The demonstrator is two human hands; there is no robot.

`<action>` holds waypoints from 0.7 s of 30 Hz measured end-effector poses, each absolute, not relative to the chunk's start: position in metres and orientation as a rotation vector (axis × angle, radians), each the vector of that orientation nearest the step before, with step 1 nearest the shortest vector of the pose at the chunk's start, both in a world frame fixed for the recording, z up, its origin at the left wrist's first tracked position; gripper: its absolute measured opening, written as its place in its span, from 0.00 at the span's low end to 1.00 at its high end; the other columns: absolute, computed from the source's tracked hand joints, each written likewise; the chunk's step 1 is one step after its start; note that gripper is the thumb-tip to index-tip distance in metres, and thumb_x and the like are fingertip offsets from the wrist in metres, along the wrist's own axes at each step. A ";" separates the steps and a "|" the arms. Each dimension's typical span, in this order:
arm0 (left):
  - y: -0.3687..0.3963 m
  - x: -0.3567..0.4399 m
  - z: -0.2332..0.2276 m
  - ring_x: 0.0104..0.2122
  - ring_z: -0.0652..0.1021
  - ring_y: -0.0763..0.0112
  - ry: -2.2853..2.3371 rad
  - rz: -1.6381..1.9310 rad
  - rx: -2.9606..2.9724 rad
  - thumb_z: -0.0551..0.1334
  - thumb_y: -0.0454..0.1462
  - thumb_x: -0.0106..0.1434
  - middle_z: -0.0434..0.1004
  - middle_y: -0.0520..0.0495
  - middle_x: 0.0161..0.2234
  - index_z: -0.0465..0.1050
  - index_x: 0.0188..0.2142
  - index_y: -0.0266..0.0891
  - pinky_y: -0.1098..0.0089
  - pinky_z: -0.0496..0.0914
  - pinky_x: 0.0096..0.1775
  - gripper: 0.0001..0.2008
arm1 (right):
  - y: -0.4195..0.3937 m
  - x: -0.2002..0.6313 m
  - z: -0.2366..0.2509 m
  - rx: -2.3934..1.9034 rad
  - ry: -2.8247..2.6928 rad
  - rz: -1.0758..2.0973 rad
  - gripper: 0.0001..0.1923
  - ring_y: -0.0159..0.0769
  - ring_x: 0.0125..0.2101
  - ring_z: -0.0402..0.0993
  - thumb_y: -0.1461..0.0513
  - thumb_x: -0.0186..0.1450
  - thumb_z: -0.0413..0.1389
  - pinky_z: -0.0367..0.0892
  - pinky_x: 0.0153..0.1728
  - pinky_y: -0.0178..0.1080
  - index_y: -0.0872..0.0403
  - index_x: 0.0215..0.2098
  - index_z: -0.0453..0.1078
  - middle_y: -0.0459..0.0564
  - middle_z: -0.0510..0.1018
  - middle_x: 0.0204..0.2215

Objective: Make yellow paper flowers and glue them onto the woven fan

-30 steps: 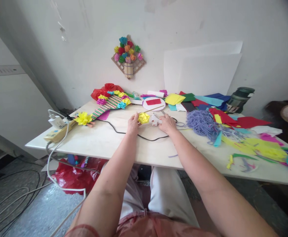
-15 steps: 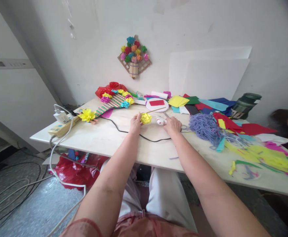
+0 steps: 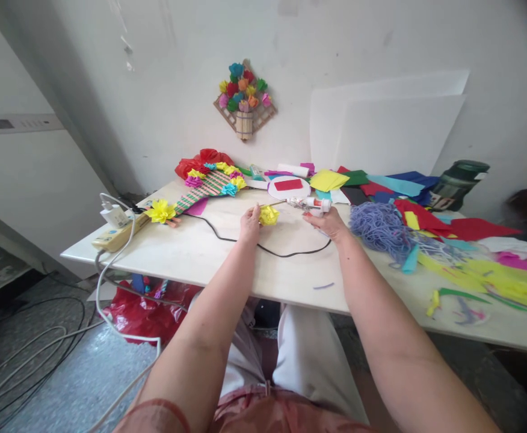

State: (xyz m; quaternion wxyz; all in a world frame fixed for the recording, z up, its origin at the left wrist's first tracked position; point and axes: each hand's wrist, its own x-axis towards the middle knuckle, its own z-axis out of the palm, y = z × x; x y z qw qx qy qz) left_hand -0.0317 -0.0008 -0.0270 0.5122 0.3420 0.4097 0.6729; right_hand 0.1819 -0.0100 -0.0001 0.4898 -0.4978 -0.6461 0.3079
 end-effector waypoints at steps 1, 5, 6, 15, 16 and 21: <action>-0.001 -0.031 -0.027 0.34 0.78 0.69 0.990 1.614 0.826 0.62 0.46 0.57 0.77 0.44 0.34 0.73 0.37 0.35 0.72 0.71 0.31 0.16 | -0.012 0.179 0.002 -1.188 -1.587 0.743 0.21 0.34 0.20 0.69 0.55 0.46 0.62 0.63 0.20 0.36 0.61 0.33 0.75 0.51 0.79 0.24; -0.001 -0.030 -0.026 0.33 0.78 0.69 0.997 1.605 0.839 0.61 0.45 0.59 0.77 0.44 0.34 0.73 0.36 0.36 0.72 0.71 0.32 0.14 | -0.013 0.170 0.005 -1.191 -1.627 0.637 0.16 0.39 0.26 0.74 0.55 0.45 0.63 0.68 0.26 0.38 0.59 0.28 0.76 0.52 0.80 0.25; -0.002 -0.030 -0.026 0.33 0.78 0.69 1.000 1.605 0.841 0.61 0.45 0.59 0.77 0.44 0.33 0.73 0.36 0.36 0.72 0.71 0.32 0.14 | -0.011 0.169 0.004 -1.197 -1.638 0.608 0.15 0.41 0.28 0.76 0.56 0.45 0.63 0.69 0.29 0.38 0.59 0.28 0.76 0.53 0.80 0.26; -0.002 -0.028 -0.023 0.33 0.78 0.68 1.059 1.597 0.832 0.63 0.48 0.56 0.77 0.45 0.31 0.74 0.35 0.35 0.71 0.71 0.32 0.17 | -0.006 0.161 -0.005 -1.293 -1.774 0.460 0.14 0.44 0.36 0.78 0.57 0.50 0.63 0.71 0.36 0.39 0.56 0.32 0.77 0.52 0.82 0.32; -0.002 -0.028 -0.023 0.33 0.78 0.68 1.059 1.597 0.836 0.63 0.48 0.56 0.77 0.45 0.31 0.74 0.35 0.35 0.71 0.71 0.32 0.18 | -0.006 0.160 -0.004 -1.312 -1.790 0.428 0.14 0.44 0.37 0.78 0.57 0.50 0.63 0.71 0.36 0.38 0.56 0.33 0.77 0.52 0.82 0.32; -0.004 -0.028 -0.023 0.31 0.77 0.69 1.033 1.596 0.858 0.64 0.50 0.54 0.77 0.45 0.32 0.74 0.35 0.35 0.71 0.70 0.31 0.20 | -0.007 0.156 -0.004 -1.420 -1.854 0.297 0.15 0.44 0.37 0.78 0.56 0.52 0.63 0.71 0.37 0.39 0.56 0.35 0.77 0.53 0.82 0.33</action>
